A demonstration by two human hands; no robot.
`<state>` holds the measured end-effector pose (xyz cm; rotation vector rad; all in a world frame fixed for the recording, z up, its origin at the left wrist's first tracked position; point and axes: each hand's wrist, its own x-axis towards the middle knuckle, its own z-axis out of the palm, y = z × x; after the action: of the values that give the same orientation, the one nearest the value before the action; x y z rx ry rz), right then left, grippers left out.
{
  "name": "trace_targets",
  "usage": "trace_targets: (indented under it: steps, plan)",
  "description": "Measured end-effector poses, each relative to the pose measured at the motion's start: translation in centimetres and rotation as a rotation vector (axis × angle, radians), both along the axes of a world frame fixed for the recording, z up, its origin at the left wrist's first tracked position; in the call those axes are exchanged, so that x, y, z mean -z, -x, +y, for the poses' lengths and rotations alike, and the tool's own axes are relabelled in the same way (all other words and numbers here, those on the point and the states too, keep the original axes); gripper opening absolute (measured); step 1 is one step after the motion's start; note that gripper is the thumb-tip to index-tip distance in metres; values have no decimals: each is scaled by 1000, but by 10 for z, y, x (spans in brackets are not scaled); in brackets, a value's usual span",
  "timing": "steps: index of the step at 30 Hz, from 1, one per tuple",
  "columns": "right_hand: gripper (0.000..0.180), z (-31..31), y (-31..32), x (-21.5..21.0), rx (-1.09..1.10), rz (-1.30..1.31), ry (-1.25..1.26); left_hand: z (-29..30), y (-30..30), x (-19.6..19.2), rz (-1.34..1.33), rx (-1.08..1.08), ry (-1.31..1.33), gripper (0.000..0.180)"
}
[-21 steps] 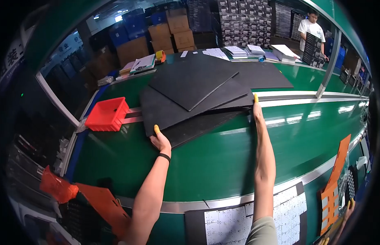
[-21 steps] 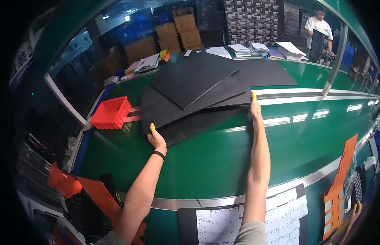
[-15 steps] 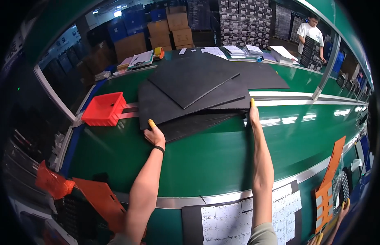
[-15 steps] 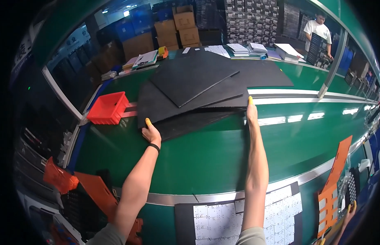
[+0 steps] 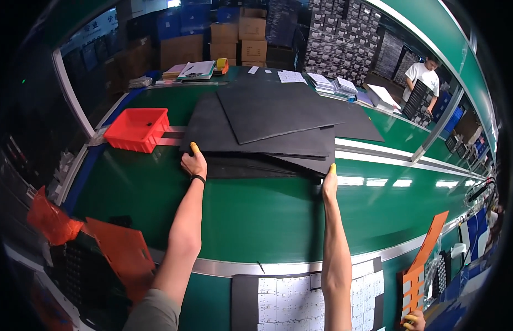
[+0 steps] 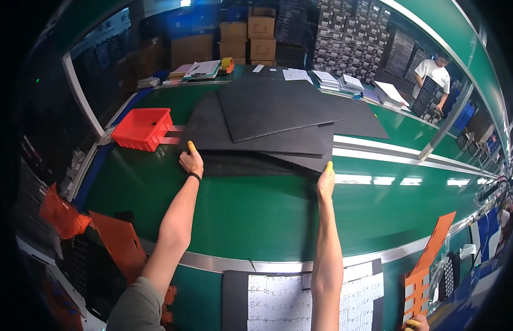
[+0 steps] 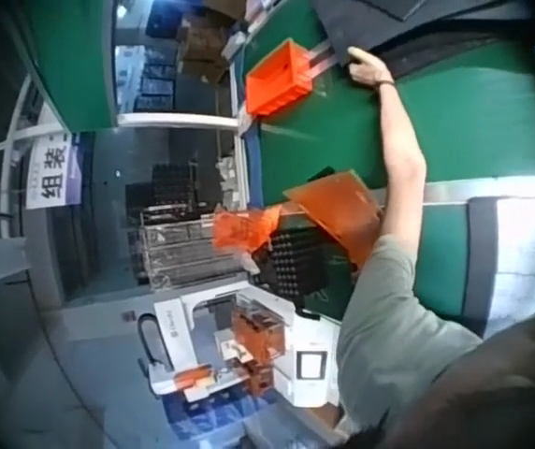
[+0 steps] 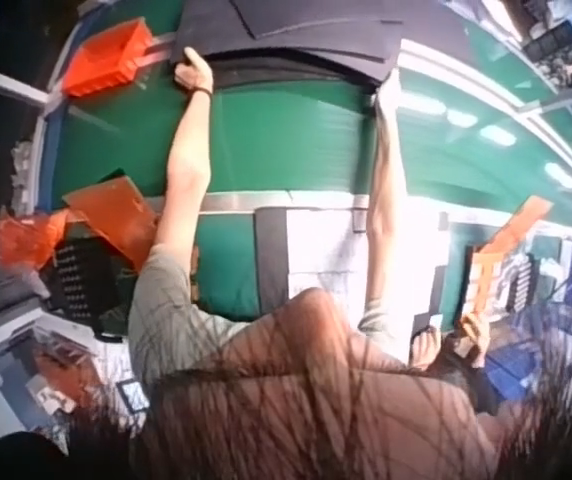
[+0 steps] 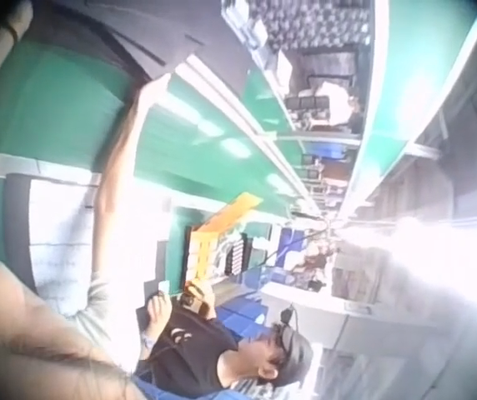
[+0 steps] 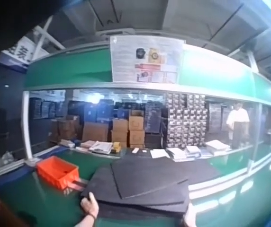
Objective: Assembling and labeling plastic components at a factory workstation.
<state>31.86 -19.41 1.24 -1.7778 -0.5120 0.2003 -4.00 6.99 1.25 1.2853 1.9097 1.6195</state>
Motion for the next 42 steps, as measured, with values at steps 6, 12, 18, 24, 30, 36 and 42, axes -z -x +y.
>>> trace_targets:
  steps: [6,12,18,24,30,36,42]
  plan:
    - [69,6,2,9,24,-42,-72,1,3,-1,-16,-53,-96,69]
    - [72,-1,-6,6,88,-51,7,-9,-7,1,-8,-52,-67,67]
    - [75,-7,-1,-5,-29,6,91,-8,-4,-3,-2,-102,-19,67]
    - [73,-14,-12,0,-48,8,66,-31,-13,-17,-57,-75,164,67]
    - [73,-18,-4,15,61,-119,163,-38,-15,-16,-61,-129,144,69]
    - [74,-23,2,-5,-49,-34,135,-37,-5,-11,171,-146,126,71]
    - [69,-26,28,-40,92,-18,148,-37,-3,-35,48,-99,230,72]
